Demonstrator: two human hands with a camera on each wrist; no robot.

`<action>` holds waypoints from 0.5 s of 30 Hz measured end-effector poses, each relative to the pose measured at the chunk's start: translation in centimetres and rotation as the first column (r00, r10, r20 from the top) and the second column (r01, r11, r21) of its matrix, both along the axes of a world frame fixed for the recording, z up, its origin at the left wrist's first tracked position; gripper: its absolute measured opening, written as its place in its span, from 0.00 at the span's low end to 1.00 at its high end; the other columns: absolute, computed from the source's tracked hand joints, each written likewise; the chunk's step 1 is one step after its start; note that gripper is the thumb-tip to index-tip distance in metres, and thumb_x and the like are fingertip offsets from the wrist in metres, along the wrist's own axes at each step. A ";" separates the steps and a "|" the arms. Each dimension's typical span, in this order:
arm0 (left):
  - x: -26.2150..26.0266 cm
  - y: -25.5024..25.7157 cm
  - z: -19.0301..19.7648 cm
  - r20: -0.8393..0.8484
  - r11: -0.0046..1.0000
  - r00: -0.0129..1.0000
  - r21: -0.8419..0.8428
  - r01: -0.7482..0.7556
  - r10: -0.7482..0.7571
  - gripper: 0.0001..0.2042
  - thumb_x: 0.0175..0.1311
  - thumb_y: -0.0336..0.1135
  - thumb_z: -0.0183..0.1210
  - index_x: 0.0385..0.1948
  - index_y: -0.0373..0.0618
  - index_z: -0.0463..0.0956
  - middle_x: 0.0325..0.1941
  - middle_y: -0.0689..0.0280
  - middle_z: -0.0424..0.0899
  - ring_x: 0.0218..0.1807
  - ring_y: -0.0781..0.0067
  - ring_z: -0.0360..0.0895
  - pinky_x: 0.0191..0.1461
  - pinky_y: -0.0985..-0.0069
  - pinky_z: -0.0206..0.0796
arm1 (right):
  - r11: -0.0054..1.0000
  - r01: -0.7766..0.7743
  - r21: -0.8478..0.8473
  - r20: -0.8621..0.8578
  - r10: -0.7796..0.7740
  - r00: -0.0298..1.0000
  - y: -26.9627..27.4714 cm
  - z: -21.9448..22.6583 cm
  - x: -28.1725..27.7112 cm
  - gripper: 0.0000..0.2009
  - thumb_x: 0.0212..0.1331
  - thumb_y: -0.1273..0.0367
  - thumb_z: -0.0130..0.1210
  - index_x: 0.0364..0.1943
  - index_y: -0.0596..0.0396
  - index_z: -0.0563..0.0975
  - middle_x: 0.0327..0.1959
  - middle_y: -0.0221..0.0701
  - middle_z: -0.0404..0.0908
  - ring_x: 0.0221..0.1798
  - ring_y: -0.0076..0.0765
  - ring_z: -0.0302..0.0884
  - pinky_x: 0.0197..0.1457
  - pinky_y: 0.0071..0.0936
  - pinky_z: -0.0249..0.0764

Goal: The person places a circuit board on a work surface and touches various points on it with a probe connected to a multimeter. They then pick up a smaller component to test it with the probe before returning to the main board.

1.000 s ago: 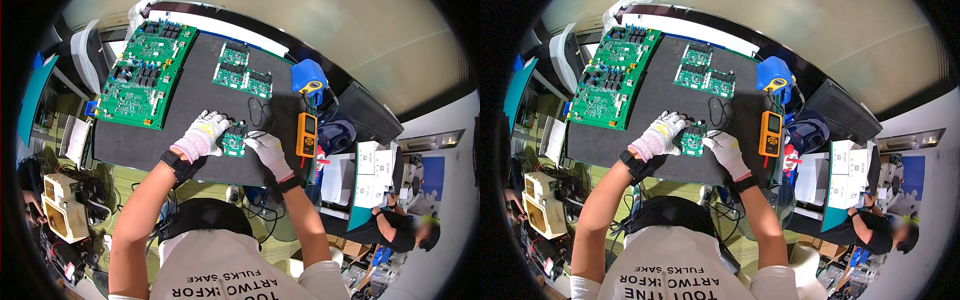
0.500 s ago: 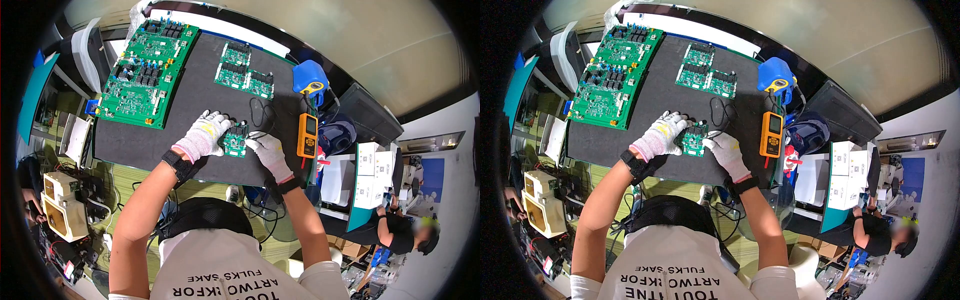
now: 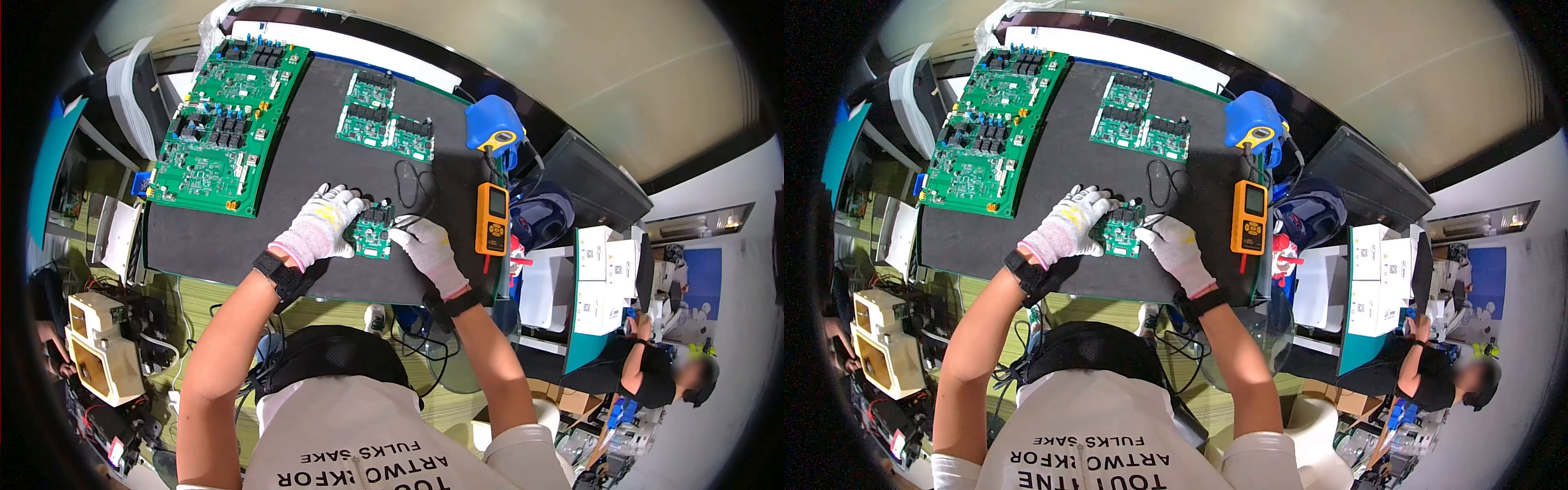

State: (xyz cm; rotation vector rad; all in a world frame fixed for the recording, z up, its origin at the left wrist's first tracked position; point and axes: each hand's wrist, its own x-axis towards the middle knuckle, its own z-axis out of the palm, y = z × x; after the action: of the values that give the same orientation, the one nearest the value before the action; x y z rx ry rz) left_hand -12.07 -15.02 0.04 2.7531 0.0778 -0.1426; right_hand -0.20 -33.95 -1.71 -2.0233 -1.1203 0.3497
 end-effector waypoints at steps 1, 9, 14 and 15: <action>0.1 0.0 0.0 -0.019 1.000 1.000 0.001 -0.003 0.003 0.39 0.35 0.44 0.71 0.57 0.52 0.64 0.58 0.62 0.68 0.64 0.61 0.61 0.70 0.60 0.46 | 1.000 0.005 -0.007 -0.002 -0.005 1.000 0.0 -0.1 0.0 0.10 0.50 0.66 0.60 0.31 0.58 0.79 0.31 0.37 0.80 0.36 0.42 0.79 0.41 0.32 0.73; 0.0 -0.1 0.3 -0.012 1.000 1.000 0.014 -0.009 0.009 0.39 0.34 0.44 0.71 0.56 0.52 0.64 0.57 0.63 0.68 0.63 0.61 0.61 0.70 0.59 0.46 | 1.000 -0.006 -0.006 0.024 0.006 1.000 0.0 -0.2 0.1 0.10 0.49 0.65 0.60 0.30 0.58 0.79 0.31 0.38 0.80 0.36 0.43 0.79 0.41 0.33 0.73; -0.1 0.0 0.2 0.000 1.000 1.000 -0.004 0.003 -0.003 0.39 0.34 0.44 0.71 0.56 0.52 0.65 0.56 0.63 0.69 0.63 0.61 0.61 0.70 0.59 0.47 | 1.000 -0.012 0.002 0.031 0.012 0.999 -0.1 0.0 0.0 0.09 0.49 0.66 0.60 0.30 0.58 0.79 0.31 0.38 0.80 0.36 0.43 0.79 0.41 0.33 0.73; 0.0 0.0 0.2 0.015 1.000 1.000 -0.027 0.006 -0.006 0.40 0.32 0.42 0.72 0.55 0.51 0.65 0.56 0.61 0.69 0.62 0.59 0.62 0.69 0.58 0.48 | 1.000 -0.014 0.003 0.029 0.013 0.999 -0.1 -0.2 0.1 0.09 0.49 0.66 0.60 0.30 0.58 0.79 0.31 0.38 0.80 0.36 0.43 0.79 0.41 0.33 0.73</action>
State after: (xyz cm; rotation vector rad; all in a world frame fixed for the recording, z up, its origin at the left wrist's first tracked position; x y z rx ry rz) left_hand -12.10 -15.00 0.20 2.7274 0.0632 -0.1236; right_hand -0.13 -34.05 -1.89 -2.0251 -1.1521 0.3262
